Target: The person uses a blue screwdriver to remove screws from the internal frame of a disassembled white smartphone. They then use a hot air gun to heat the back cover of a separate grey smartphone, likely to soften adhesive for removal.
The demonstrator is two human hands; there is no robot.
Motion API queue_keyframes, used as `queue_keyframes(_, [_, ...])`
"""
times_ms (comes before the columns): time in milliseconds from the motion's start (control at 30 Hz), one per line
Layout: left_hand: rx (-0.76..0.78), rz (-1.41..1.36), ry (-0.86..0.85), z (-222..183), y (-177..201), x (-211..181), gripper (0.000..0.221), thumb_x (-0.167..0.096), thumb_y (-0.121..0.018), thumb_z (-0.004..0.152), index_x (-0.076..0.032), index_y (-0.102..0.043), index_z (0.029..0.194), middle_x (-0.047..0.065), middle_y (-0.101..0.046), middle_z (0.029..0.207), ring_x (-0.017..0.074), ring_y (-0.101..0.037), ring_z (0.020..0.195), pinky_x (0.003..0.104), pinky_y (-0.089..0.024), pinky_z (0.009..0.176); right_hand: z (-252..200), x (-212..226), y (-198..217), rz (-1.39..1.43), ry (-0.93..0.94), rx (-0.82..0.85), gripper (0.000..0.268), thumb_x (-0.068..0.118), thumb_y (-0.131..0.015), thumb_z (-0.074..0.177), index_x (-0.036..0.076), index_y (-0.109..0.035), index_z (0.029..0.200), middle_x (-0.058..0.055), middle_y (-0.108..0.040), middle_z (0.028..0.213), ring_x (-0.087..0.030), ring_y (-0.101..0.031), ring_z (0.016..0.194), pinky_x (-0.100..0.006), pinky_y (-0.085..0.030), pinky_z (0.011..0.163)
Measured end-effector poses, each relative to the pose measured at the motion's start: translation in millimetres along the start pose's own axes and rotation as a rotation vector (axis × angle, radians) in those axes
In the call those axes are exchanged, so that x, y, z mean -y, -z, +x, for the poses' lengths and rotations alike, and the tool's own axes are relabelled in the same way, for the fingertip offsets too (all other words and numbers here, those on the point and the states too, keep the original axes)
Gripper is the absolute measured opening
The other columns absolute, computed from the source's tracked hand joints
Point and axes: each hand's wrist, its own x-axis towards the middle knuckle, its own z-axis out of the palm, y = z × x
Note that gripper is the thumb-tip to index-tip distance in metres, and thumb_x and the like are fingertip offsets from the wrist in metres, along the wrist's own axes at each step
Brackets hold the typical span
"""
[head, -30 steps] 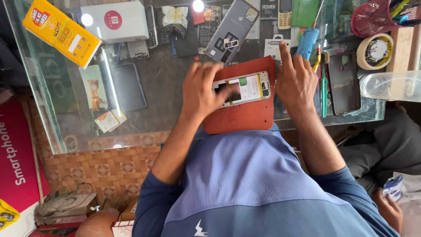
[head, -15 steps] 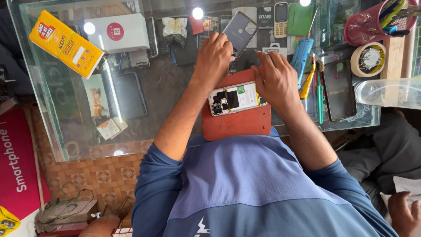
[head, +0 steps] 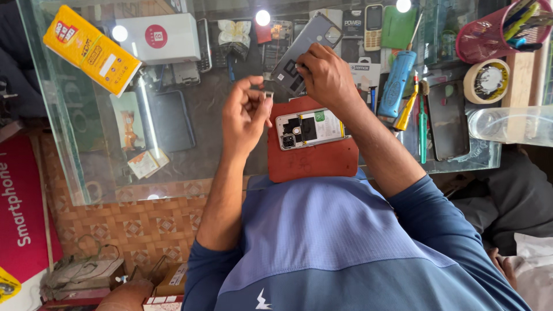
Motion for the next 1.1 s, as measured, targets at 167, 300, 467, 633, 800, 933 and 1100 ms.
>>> queue_keyframes(167, [-0.083,-0.188,0.129,-35.4,1.5,2.1,0.021,0.002,-0.072,0.100,0.006,-0.068,0.120,0.010,-0.070,0.096,0.0135,-0.067,0.078,0.028,-0.059,0.065,3.6,-2.0,-5.9,-0.059,-0.010,0.077,0.005,0.003,-0.069,0.091,0.001,-0.064,0.092,-0.012,-0.063,0.097,-0.034,-0.063,0.092,-0.046,-0.054,0.075])
queue_keyframes(300, [-0.166,-0.269,0.264,-46.4,-7.6,-17.6,0.013,0.000,-0.072,0.097,0.005,-0.062,0.103,0.013,-0.072,0.091,0.0173,-0.075,0.078,0.030,-0.066,0.068,6.3,1.0,7.8,-0.051,0.047,0.143,0.012,0.002,-0.071,0.087,-0.002,-0.061,0.092,-0.015,-0.062,0.090,-0.035,-0.064,0.078,-0.045,-0.053,0.067])
queue_keyframes(467, [-0.194,-0.324,0.225,-59.2,-22.3,-52.0,0.011,-0.001,-0.072,0.096,0.003,-0.062,0.097,0.012,-0.071,0.089,0.0190,-0.076,0.078,0.032,-0.067,0.071,-30.9,41.5,47.8,0.487,-0.128,0.004,0.014,-0.005,-0.076,0.089,-0.005,-0.063,0.095,-0.011,-0.066,0.087,-0.020,-0.069,0.073,-0.033,-0.057,0.066])
queue_keyframes(633, [-0.125,-0.315,0.187,-71.2,-32.0,-74.0,0.010,0.002,-0.072,0.098,0.004,-0.062,0.100,0.013,-0.071,0.086,0.0187,-0.075,0.074,0.032,-0.066,0.069,-67.1,80.4,86.3,1.127,-0.261,-0.067,0.009,-0.011,-0.069,0.096,-0.007,-0.065,0.102,-0.012,-0.069,0.102,-0.017,-0.070,0.082,-0.031,-0.063,0.068])
queue_keyframes(800, [-0.055,-0.322,0.178,-75.6,-41.0,-91.7,0.010,0.002,-0.070,0.099,0.001,-0.060,0.097,0.013,-0.072,0.084,0.0191,-0.077,0.076,0.031,-0.067,0.069,-83.0,111.0,105.3,1.260,-0.418,-0.047,0.011,-0.009,-0.064,0.099,-0.008,-0.062,0.110,-0.015,-0.065,0.104,-0.018,-0.070,0.085,-0.033,-0.064,0.072])
queue_keyframes(933, [-0.034,-0.376,0.153,-78.9,-45.6,-101.6,0.013,0.002,-0.070,0.100,0.001,-0.058,0.094,0.010,-0.068,0.086,0.0202,-0.078,0.078,0.032,-0.069,0.068,-92.1,122.8,106.6,1.317,-0.330,-0.026,0.004,-0.007,-0.061,0.104,-0.004,-0.061,0.106,-0.015,-0.059,0.115,-0.020,-0.068,0.098,-0.035,-0.064,0.078])
queue_keyframes(1100, [-0.016,-0.352,0.143,-83.5,-45.5,-109.4,0.013,0.001,-0.070,0.101,0.002,-0.059,0.094,0.011,-0.069,0.087,0.0209,-0.077,0.077,0.031,-0.067,0.066,-102.9,126.8,110.4,1.423,-0.363,-0.017,0.008,-0.008,-0.061,0.102,-0.004,-0.061,0.109,-0.015,-0.061,0.106,-0.020,-0.069,0.086,-0.034,-0.062,0.068])
